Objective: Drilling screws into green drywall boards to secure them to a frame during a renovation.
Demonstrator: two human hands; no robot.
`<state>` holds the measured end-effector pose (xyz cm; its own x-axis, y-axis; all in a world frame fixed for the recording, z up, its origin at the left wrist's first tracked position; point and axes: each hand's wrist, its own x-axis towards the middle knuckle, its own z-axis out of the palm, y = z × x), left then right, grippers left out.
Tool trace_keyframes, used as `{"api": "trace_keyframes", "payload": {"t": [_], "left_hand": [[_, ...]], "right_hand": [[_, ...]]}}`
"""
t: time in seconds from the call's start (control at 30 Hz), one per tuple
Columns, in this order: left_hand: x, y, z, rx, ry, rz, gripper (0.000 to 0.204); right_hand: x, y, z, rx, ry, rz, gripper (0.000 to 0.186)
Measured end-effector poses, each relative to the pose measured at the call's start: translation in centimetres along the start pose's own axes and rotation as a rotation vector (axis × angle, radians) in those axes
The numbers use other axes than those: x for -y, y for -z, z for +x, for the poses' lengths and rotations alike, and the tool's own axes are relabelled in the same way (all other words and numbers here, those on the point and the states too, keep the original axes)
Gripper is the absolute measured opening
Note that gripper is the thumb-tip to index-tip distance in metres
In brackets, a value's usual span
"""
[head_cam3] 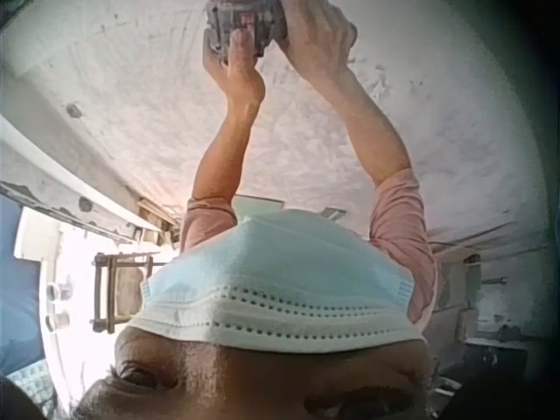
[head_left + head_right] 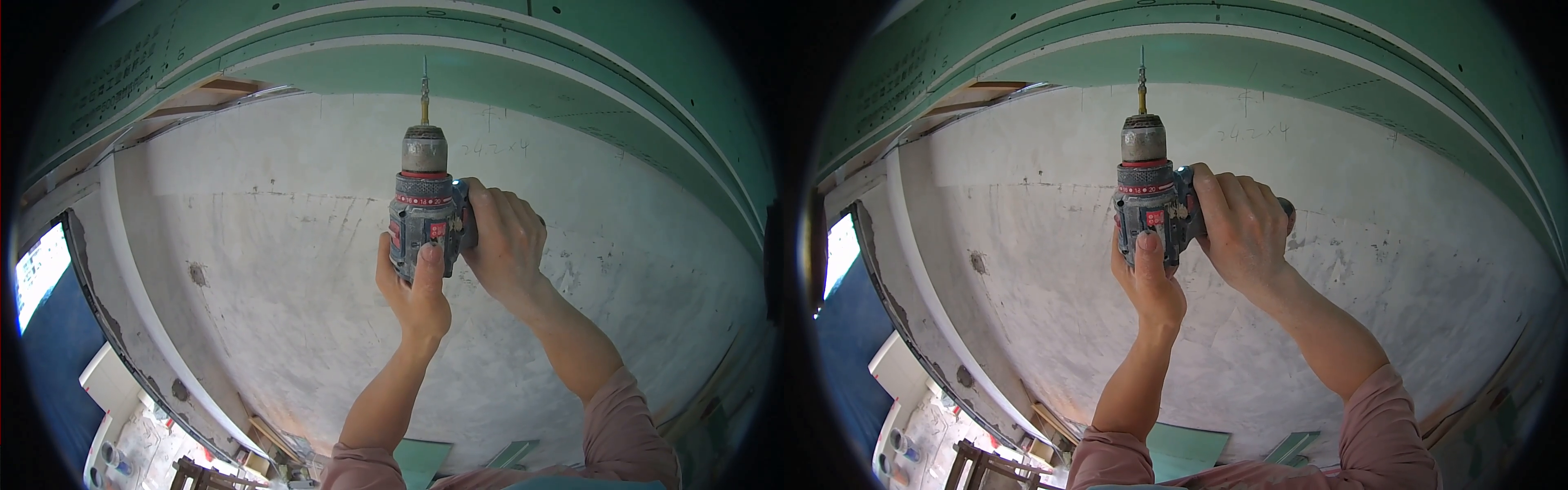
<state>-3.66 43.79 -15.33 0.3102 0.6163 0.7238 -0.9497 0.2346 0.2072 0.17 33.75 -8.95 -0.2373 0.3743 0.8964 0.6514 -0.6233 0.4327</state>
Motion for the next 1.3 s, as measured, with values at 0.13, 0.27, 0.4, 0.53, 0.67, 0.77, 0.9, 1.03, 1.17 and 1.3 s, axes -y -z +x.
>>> {"api": "trace_keyframes", "payload": {"t": [0.13,0.27,0.4,0.53,0.67,0.77,0.9,1.03,1.17,1.3], "left_hand": [[0.0,0.2,0.2,0.020,0.000,0.023,0.045],[-0.1,0.0,0.2,0.027,0.002,0.030,0.044],[-0.1,0.0,0.0,0.028,-0.022,0.007,0.042],[-0.7,-0.1,-0.2,0.028,0.001,0.041,0.042],[-0.9,0.0,-0.1,0.029,0.004,0.057,0.041],[-1.0,-0.2,-0.1,0.018,0.014,0.058,0.041],[-1.8,-1.1,-0.1,-0.022,0.037,0.067,0.042],[-1.9,-0.6,0.1,0.000,0.010,0.070,0.044],[-1.8,-0.4,0.0,0.029,0.027,0.180,0.059],[-1.6,-0.4,0.2,0.029,0.001,0.218,0.059]], "right_hand": [[0.0,0.0,0.1,-0.005,-0.012,0.018,0.059],[0.2,0.3,0.2,0.002,-0.028,0.005,0.057],[-0.1,0.2,0.2,-0.024,0.003,0.015,0.057],[0.1,0.5,0.3,-0.013,-0.003,0.012,0.055],[0.3,0.5,0.3,0.010,-0.024,0.013,0.054],[0.5,0.8,0.3,0.043,-0.041,0.011,0.054],[0.4,1.1,0.7,0.038,-0.050,-0.010,0.053],[0.7,1.0,0.8,0.053,-0.030,-0.014,0.056],[0.7,1.1,0.9,0.041,-0.034,-0.015,0.049],[0.6,1.1,1.1,0.031,-0.027,-0.017,0.046]]}}
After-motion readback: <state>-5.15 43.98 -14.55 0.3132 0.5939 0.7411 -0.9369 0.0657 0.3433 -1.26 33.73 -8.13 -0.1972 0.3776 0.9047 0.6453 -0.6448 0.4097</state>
